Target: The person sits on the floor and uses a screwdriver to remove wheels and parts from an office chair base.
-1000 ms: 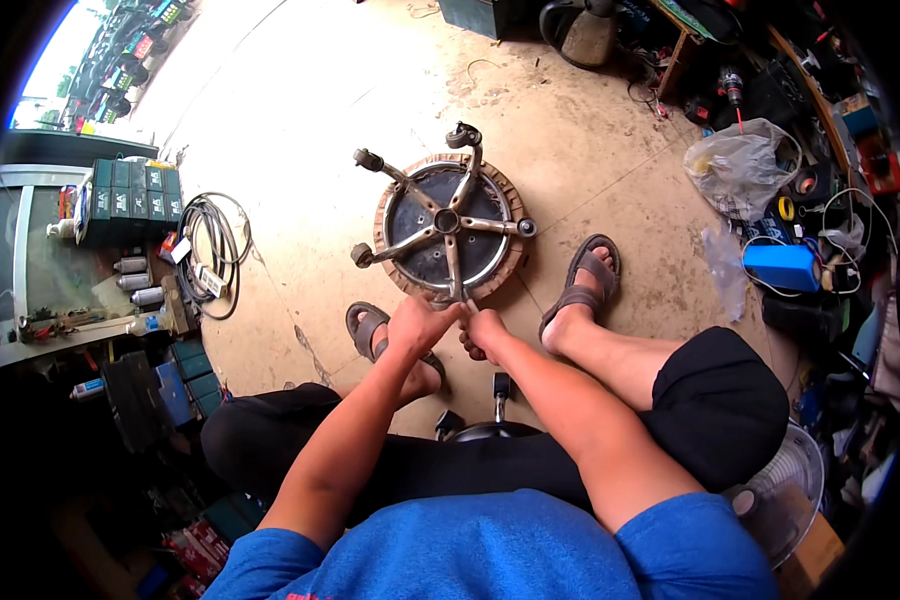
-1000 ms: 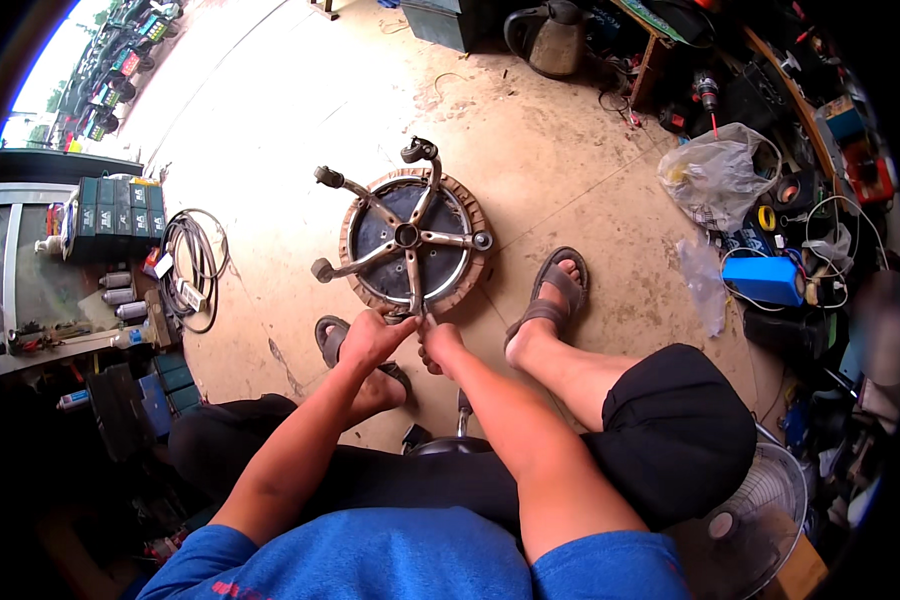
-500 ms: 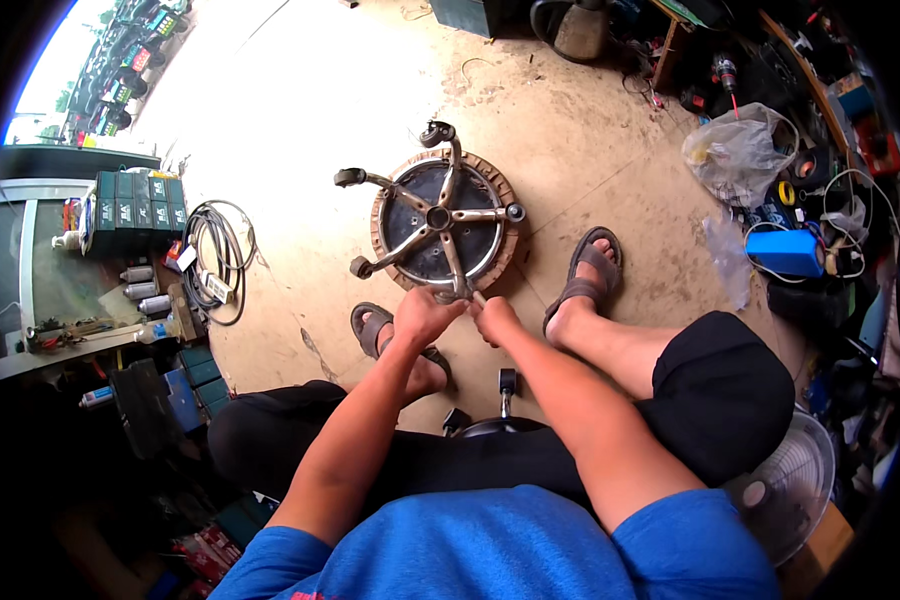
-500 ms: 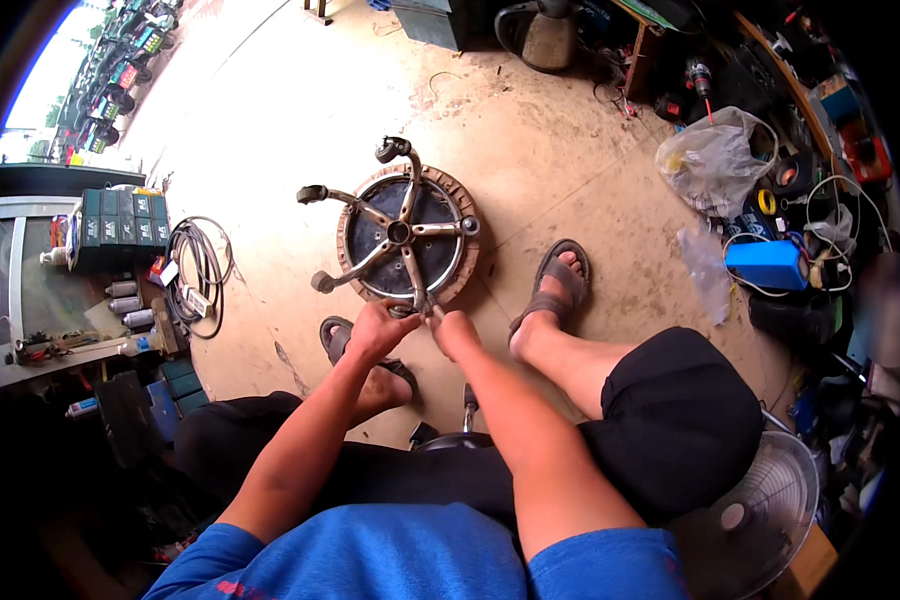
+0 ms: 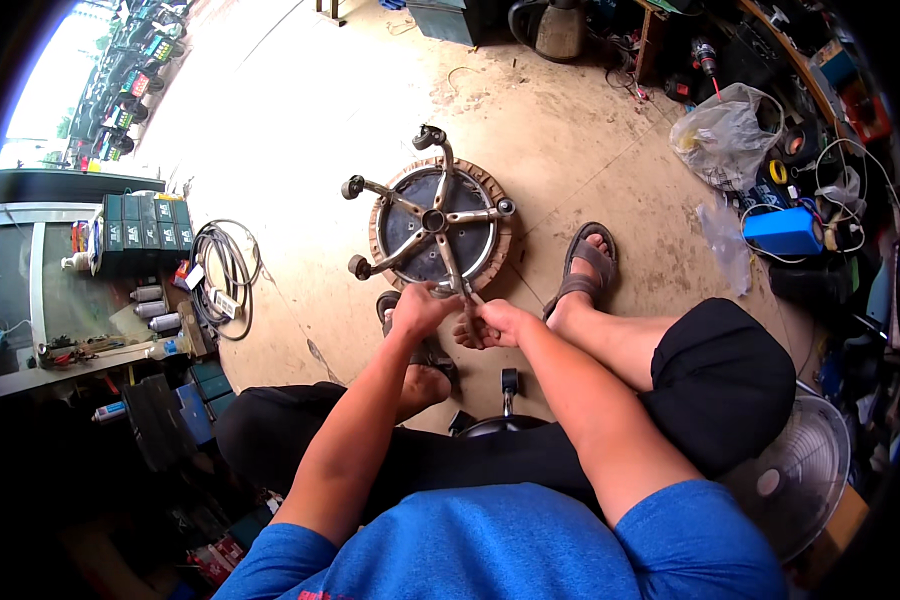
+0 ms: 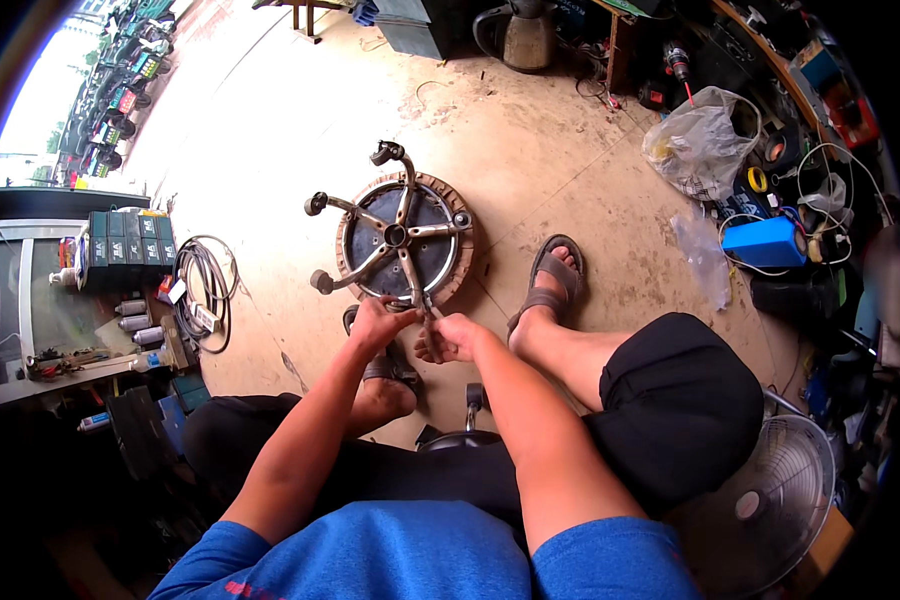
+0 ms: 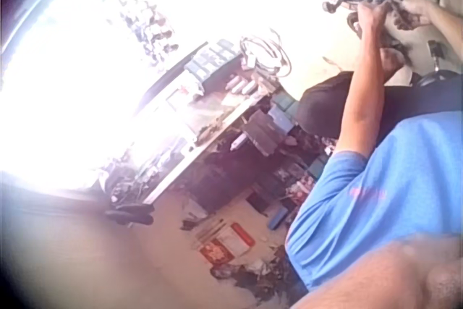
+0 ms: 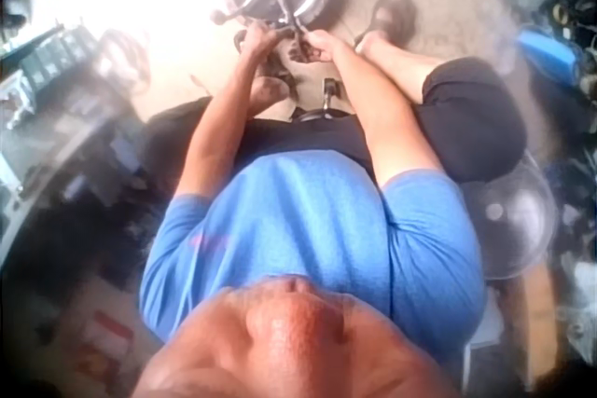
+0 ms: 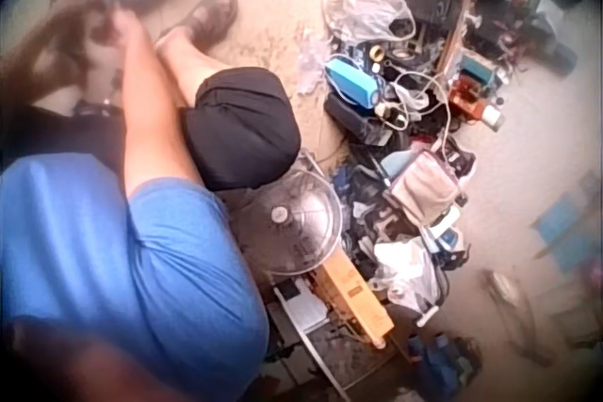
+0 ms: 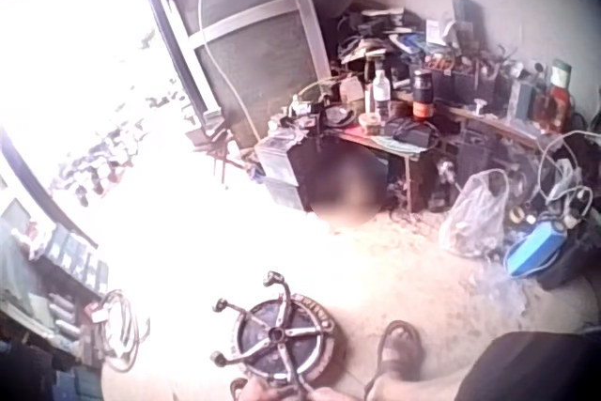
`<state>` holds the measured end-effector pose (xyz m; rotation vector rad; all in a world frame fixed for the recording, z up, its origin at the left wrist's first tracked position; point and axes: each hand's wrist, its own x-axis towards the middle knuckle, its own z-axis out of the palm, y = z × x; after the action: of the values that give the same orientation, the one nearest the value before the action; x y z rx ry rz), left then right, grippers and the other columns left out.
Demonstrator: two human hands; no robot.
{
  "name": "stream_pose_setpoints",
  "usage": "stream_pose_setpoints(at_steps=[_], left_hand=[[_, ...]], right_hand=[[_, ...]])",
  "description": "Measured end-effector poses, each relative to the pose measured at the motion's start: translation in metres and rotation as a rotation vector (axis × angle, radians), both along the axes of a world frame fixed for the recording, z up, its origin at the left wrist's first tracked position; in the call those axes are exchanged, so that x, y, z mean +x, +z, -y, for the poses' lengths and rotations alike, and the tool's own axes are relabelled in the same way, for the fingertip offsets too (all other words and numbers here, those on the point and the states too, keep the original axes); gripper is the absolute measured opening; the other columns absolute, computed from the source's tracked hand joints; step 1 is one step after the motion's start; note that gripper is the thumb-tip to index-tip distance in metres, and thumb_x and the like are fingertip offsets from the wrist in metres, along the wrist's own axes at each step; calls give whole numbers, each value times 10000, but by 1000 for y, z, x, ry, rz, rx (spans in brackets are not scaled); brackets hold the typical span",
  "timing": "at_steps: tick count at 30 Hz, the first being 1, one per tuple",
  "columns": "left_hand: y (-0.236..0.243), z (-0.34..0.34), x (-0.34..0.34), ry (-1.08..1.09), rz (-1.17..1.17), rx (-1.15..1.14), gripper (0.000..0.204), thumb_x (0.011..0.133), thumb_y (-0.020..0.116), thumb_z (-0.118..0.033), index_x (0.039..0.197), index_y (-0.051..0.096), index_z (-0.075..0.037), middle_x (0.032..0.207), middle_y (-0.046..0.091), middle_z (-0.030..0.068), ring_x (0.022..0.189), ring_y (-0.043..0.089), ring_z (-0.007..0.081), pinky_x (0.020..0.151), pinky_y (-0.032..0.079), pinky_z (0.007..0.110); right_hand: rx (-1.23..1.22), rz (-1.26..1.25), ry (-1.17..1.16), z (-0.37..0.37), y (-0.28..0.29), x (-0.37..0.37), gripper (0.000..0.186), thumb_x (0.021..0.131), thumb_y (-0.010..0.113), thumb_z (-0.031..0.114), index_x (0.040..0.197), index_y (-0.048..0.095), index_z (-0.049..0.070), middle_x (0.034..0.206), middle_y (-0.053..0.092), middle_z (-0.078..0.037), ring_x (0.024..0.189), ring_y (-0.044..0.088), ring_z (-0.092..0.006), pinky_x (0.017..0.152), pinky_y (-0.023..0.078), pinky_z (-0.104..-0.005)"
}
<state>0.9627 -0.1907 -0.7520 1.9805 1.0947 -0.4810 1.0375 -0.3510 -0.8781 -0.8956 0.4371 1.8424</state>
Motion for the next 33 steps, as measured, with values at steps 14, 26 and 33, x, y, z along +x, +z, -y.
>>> stream_pose_setpoints(at_steps=[14, 26, 33], left_hand=[[-15, -3, -9, 46, -80, -45, 596, 727, 806, -478, 1133, 734, -48, 949, 750, 191, 911, 736, 294, 846, 547, 406], [-25, -8, -16, 27, -1, -70, 522, 702, 814, -482, 1027, 771, -76, 928, 753, 189, 907, 736, 305, 866, 545, 405], [-22, -5, -12, -35, -9, -39, 346, 747, 819, -340, 956, 790, -66, 821, 746, 98, 756, 693, 193, 758, 537, 358]], right_hand=[[-15, 54, 12, -2, 11, -4, 279, 1031, 551, 257, 1073, 600, -14, 887, 697, -166, 780, 719, -316, 717, 623, -456], [-217, -48, -30, -25, 54, -8, 267, 1025, 555, 316, 916, 550, 72, 680, 540, -35, 584, 595, -212, 547, 537, -358], [-306, 169, 43, -28, 20, -24, 234, 1009, 521, 268, 832, 559, 121, 589, 443, 2, 417, 367, -136, 367, 276, -280]])
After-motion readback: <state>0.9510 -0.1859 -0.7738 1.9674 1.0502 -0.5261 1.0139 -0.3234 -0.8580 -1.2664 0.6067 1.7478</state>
